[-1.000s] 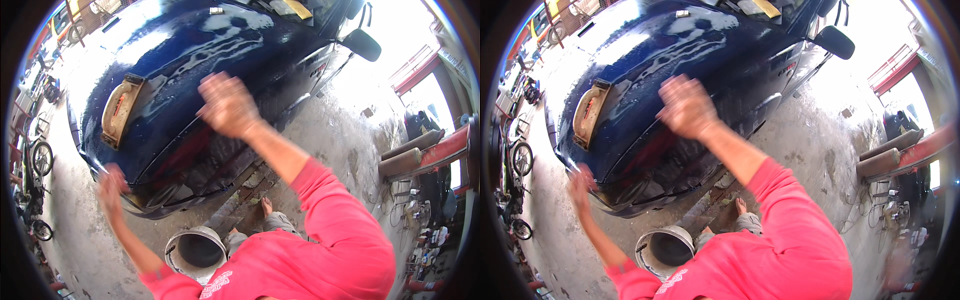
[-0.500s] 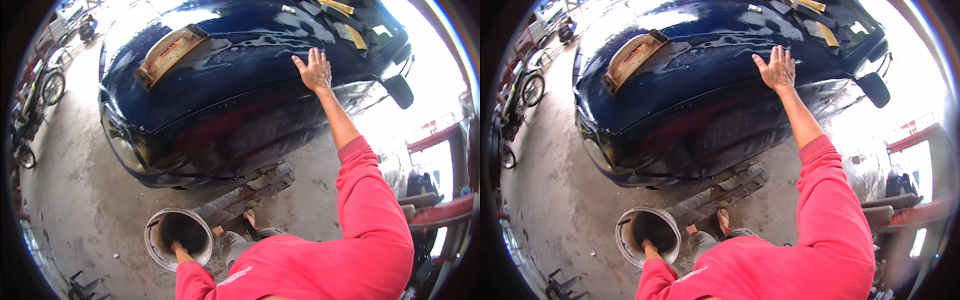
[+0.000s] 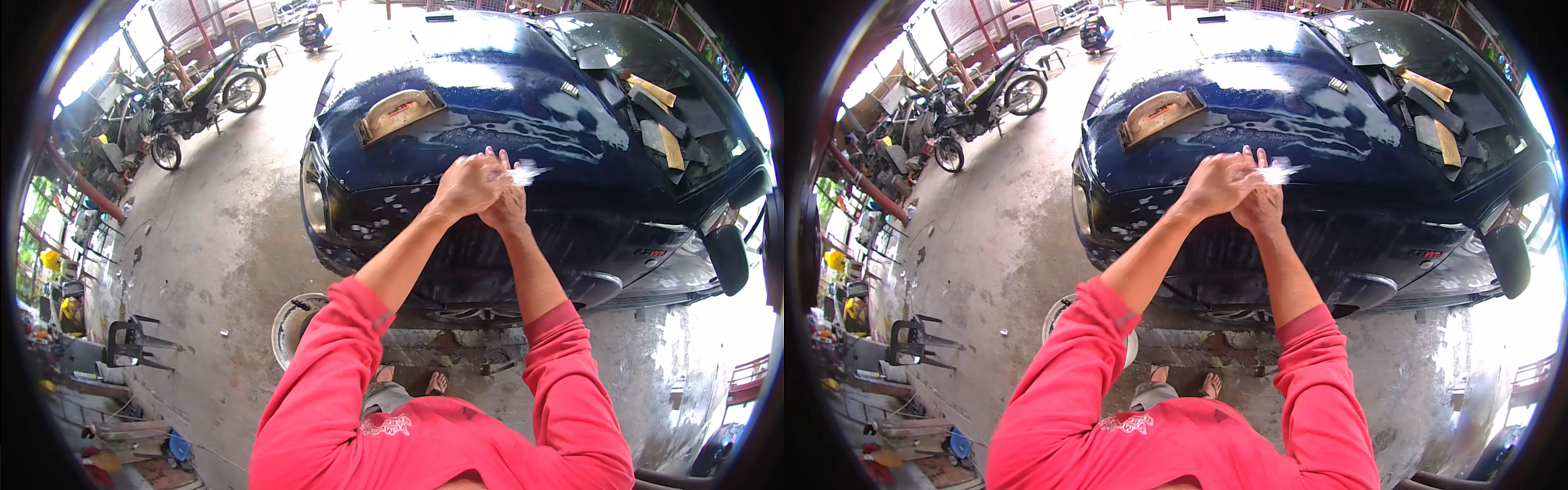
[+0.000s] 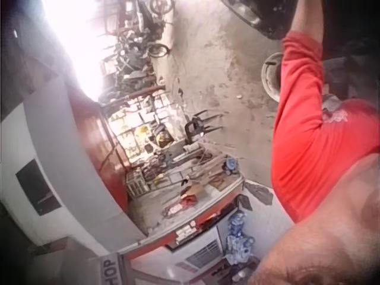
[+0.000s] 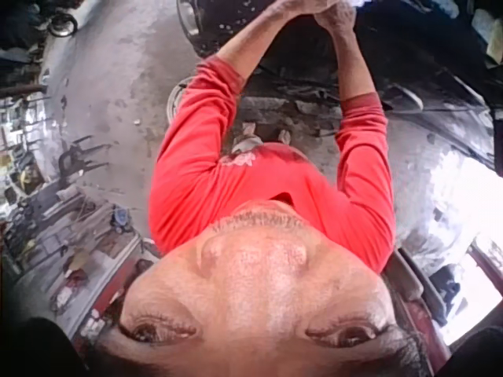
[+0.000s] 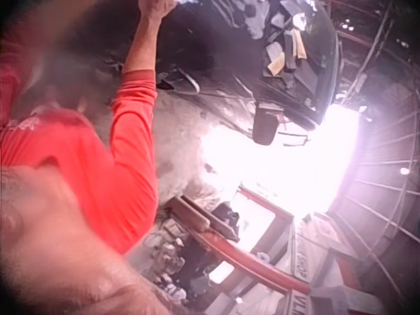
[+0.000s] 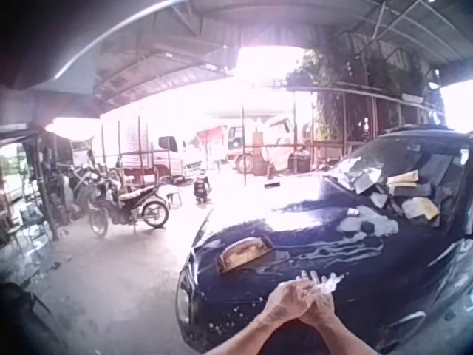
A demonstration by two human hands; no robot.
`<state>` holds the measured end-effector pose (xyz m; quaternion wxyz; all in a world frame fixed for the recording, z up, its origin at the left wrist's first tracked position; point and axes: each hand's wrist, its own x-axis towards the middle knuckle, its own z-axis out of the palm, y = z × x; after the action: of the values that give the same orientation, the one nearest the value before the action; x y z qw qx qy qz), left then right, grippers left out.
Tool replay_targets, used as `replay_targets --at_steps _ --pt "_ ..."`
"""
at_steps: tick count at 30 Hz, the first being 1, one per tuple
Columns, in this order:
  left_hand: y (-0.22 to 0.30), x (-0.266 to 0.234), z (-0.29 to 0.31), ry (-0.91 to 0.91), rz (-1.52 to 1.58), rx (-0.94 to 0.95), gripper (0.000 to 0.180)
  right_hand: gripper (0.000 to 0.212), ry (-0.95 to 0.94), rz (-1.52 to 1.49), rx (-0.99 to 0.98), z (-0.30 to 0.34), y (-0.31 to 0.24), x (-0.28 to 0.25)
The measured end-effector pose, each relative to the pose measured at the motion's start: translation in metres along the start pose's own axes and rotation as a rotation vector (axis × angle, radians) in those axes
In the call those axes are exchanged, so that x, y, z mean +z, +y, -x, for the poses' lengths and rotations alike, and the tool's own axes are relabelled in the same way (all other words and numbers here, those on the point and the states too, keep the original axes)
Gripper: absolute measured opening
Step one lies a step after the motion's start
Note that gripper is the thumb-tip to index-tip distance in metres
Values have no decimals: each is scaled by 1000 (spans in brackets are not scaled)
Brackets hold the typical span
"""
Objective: The person uses a sanding block to rub the hood of a dark blue car in a garage. They repeatedly dip the block into a bucket of liquid and continue buffing the surface. Other people are visible in the background.
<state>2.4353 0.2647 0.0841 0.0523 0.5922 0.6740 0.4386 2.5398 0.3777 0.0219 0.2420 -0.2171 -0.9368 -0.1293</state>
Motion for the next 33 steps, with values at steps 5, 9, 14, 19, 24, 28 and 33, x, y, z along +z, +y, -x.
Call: replay_targets --at_steps 5,9,14,19,24,28,33 --pt "-44 -72 -56 376 -516 116 40 76 -183 207 367 11 110 -47" --pt "-140 -107 -36 400 -720 -134 79 88 -232 220 669 5 171 -57" --pt "-214 -73 -21 532 -805 -77 81 98 -92 386 751 -44 105 -24" --pt "-213 -75 -29 544 -749 -55 66 98 -138 61 332 -81 -44 -3" --pt "-183 -122 -56 363 -803 -37 47 83 -51 -124 38 -44 -96 13" --pt "-195 -147 -105 23 -558 -76 56 64 84 61 67 5 17 -32" --pt "-238 -124 -136 36 -456 -150 69 65 -65 312 520 24 141 -87"
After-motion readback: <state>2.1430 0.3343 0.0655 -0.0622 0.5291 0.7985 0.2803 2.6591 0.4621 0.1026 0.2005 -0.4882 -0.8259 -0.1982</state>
